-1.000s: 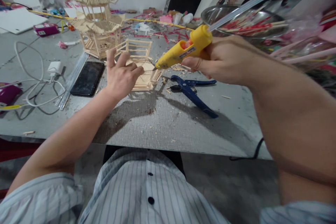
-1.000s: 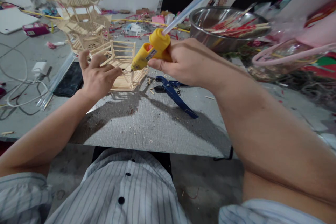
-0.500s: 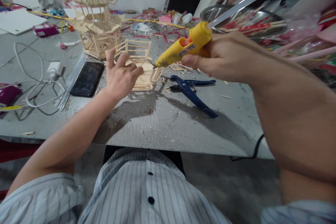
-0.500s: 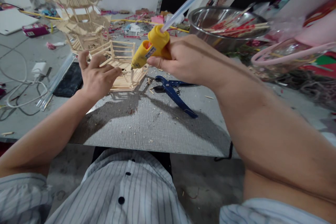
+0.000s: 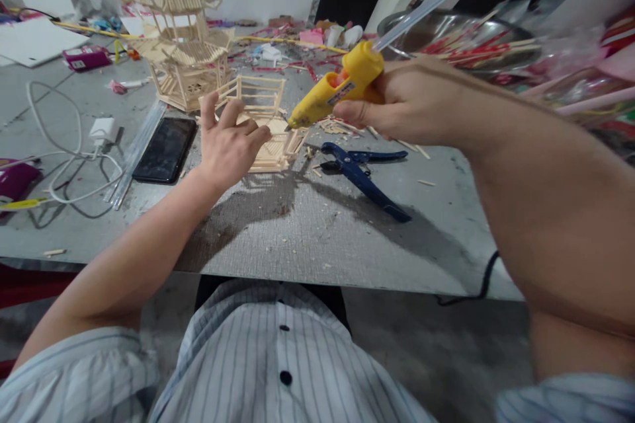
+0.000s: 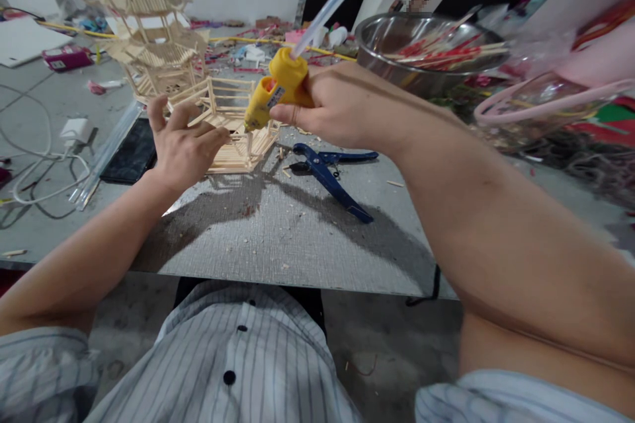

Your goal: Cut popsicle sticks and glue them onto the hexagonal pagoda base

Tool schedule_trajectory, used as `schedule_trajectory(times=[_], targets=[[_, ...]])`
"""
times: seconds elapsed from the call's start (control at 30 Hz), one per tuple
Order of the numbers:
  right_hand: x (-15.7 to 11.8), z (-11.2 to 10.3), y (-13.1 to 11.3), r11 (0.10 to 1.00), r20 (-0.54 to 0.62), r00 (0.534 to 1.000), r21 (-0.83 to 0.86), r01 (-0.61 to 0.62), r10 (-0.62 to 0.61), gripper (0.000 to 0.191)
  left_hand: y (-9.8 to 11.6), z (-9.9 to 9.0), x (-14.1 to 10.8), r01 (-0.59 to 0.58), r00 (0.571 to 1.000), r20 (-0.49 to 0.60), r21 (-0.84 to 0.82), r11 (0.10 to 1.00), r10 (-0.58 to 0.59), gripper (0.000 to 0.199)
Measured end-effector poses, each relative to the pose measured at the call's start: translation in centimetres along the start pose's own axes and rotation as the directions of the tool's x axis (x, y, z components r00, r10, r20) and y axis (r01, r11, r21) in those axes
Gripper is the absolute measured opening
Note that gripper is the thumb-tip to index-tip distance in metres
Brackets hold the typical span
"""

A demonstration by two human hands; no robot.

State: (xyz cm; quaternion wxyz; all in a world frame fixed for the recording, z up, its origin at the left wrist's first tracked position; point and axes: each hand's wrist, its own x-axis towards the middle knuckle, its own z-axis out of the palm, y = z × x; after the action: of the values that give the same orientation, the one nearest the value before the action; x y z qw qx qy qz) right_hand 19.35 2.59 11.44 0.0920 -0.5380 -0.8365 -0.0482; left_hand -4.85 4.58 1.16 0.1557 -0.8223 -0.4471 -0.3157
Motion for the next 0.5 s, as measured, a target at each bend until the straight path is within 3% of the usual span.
schedule_trajectory(times=[0.2, 0.37, 0.5], targets=[[-0.3, 0.1, 0.8, 0.990, -0.079, 0.993, 0.103, 0.093, -0.085, 0.058, 0.2, -0.1, 0.0, 0.008, 1.000, 0.003, 0.022, 1.000, -0.008, 0.039], [-0.8, -0.3, 0.7, 0.994, -0.059, 0.998, 0.110, 0.017, -0.011, 0.048, 0.0, -0.1, 0.0, -0.024, 0.999, -0.034, -0.005, 1.000, 0.024, 0.040], [-1.1, 0.0, 0.5, 0.987, -0.066, 0.995, 0.139, 0.083, -0.075, 0.052, -0.1, 0.0, 0.0, -0.013, 1.000, -0.024, -0.035, 0.999, 0.012, 0.035]])
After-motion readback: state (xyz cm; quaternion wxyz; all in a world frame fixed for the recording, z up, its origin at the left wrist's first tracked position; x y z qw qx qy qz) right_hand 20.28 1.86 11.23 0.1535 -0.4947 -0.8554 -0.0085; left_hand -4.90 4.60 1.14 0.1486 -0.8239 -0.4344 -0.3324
